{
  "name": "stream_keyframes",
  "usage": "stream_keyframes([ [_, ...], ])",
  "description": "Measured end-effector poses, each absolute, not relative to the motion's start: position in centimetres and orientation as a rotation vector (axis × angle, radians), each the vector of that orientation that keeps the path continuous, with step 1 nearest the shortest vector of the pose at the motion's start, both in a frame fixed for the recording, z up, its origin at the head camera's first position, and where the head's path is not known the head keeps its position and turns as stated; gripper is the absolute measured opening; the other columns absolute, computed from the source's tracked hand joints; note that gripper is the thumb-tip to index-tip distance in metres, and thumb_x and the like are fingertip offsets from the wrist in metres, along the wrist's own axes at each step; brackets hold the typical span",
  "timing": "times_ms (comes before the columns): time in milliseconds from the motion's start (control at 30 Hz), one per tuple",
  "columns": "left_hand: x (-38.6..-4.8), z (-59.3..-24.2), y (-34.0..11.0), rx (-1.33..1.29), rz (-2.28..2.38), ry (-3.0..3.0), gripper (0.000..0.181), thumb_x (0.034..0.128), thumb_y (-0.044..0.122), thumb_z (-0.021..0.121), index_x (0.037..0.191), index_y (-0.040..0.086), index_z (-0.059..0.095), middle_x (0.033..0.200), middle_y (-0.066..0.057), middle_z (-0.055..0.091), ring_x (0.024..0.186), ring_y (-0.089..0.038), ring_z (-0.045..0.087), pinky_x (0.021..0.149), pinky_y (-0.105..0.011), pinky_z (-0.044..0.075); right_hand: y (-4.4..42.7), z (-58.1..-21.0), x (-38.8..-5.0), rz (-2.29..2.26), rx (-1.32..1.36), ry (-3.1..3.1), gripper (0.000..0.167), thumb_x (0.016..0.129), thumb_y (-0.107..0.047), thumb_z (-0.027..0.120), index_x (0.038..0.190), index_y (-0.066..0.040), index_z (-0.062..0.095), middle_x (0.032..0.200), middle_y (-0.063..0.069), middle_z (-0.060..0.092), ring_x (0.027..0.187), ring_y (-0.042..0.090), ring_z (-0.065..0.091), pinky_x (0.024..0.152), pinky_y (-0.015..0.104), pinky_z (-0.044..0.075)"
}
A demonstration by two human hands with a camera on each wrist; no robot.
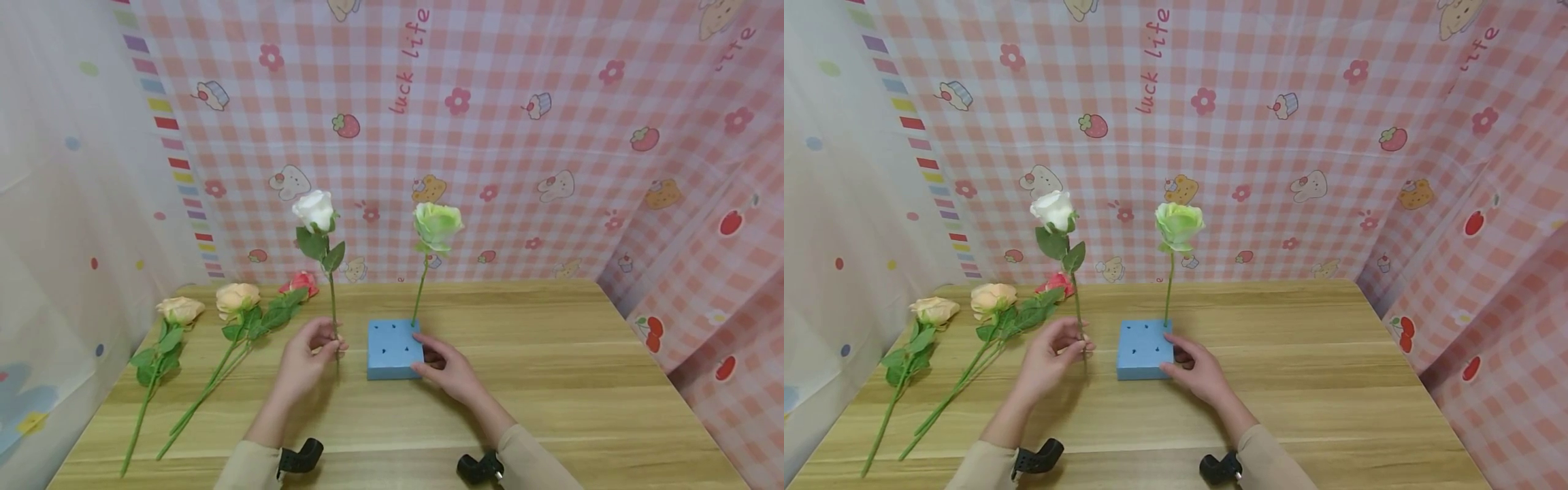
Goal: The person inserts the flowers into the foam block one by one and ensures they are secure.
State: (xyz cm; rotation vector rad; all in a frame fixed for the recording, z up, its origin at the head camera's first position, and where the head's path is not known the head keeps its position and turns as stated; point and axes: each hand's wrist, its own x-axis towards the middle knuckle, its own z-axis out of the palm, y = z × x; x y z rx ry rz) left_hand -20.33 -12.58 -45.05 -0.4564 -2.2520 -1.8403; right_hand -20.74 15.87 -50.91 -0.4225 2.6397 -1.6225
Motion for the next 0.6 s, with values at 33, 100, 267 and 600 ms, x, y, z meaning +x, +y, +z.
stream_keyframes([
  [33,-20.4,-44.9,-12.4,-0.455,-1.864,-2.253,0.03,0.0877,-0.02,0.059,0.114,-0.006,0.062,0.09,-0.017,0.061,0.085,-0.032,0.069,0.073,-0.034,0.06,15.8,-50.7,-20.6,-1.624,-0.418,2.642,0.053,0.092,-0.017,0.073,0.141,-0.009,0.055,0.122,0.012,0.063,0.104,0.025,0.062,0.088,0.041,0.051],
  [100,-20.5,-44.6,-12.0,-0.453,-1.893,-2.262,0.03,0.0881,-0.02,0.059,0.114,-0.005,0.062,0.09,-0.017,0.062,0.086,-0.034,0.069,0.074,-0.035,0.06,15.6,-49.9,-20.2,-1.628,-0.419,2.643,0.052,0.092,-0.014,0.072,0.141,-0.005,0.055,0.121,0.014,0.062,0.103,0.028,0.061,0.088,0.043,0.051],
  [267,-21.0,-43.8,-11.2,-0.455,-1.888,-2.328,0.03,0.0887,-0.017,0.061,0.114,0.0,0.063,0.092,-0.016,0.065,0.087,-0.032,0.069,0.074,-0.033,0.06,15.1,-47.4,-19.0,-1.633,-0.412,2.616,0.051,0.092,-0.008,0.07,0.139,0.002,0.053,0.12,0.02,0.062,0.104,0.034,0.061,0.088,0.044,0.05],
  [600,-22.4,-42.2,-10.1,-0.437,-1.837,-2.403,0.028,0.0906,-0.011,0.063,0.115,0.001,0.064,0.094,-0.013,0.066,0.092,-0.031,0.067,0.076,-0.035,0.059,15.3,-48.1,-19.4,-1.648,-0.411,2.608,0.052,0.092,-0.012,0.072,0.14,-0.003,0.054,0.12,0.017,0.062,0.104,0.03,0.061,0.089,0.044,0.05],
])
